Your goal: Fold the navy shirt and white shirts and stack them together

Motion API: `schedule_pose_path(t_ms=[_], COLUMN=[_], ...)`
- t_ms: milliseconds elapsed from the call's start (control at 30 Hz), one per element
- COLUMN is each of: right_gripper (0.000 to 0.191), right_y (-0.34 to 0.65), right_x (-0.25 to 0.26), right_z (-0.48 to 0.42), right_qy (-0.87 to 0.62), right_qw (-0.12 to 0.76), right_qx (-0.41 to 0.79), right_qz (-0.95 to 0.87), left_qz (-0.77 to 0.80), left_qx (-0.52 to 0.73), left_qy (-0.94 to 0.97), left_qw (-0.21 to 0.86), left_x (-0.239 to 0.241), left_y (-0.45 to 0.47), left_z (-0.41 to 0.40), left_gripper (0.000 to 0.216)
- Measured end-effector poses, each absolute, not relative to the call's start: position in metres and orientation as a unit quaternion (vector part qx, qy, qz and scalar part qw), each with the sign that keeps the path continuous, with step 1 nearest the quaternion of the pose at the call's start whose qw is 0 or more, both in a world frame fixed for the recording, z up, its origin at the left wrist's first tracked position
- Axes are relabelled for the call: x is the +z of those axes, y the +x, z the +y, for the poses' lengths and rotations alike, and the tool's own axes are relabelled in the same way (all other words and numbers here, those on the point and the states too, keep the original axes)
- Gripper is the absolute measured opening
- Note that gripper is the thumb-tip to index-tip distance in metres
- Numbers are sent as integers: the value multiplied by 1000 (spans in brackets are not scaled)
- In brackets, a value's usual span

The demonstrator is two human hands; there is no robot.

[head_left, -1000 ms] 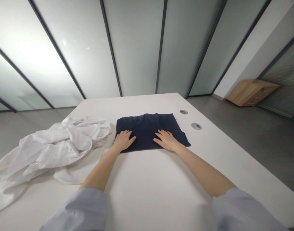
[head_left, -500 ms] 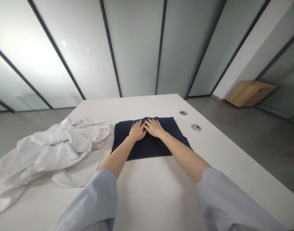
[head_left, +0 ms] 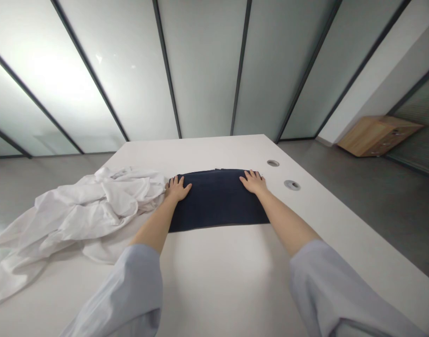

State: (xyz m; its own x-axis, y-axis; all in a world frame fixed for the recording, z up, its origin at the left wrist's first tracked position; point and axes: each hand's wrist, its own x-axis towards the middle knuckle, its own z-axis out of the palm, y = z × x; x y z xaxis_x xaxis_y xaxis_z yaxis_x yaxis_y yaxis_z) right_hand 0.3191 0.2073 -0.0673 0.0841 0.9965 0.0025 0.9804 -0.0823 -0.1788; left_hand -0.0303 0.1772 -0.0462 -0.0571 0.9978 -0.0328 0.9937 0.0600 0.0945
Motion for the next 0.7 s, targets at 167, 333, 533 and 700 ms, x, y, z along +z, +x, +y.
schedule_pose_path(t_ms=[167, 333, 533, 700], right_gripper=[72, 66, 56, 55], right_y=[326, 321, 313, 291], right_x=[-72, -66, -55, -35], right_z=[207, 201, 190, 171], right_qy=[-730, -707, -659, -617], right_qw=[79, 81, 119, 164], right_qx=[39, 13, -63, -57], right_qz=[-678, -703, -740, -768], left_qz=[725, 526, 460, 537], left_qx=[29, 63, 13, 19], left_qy=[688, 847, 887, 842], left_qw=[5, -46, 33, 37], left_x=[-48, -45, -45, -49], left_y=[-31, -24, -19, -8], left_z=[164, 135, 115, 120], left_gripper=[75, 77, 72, 72])
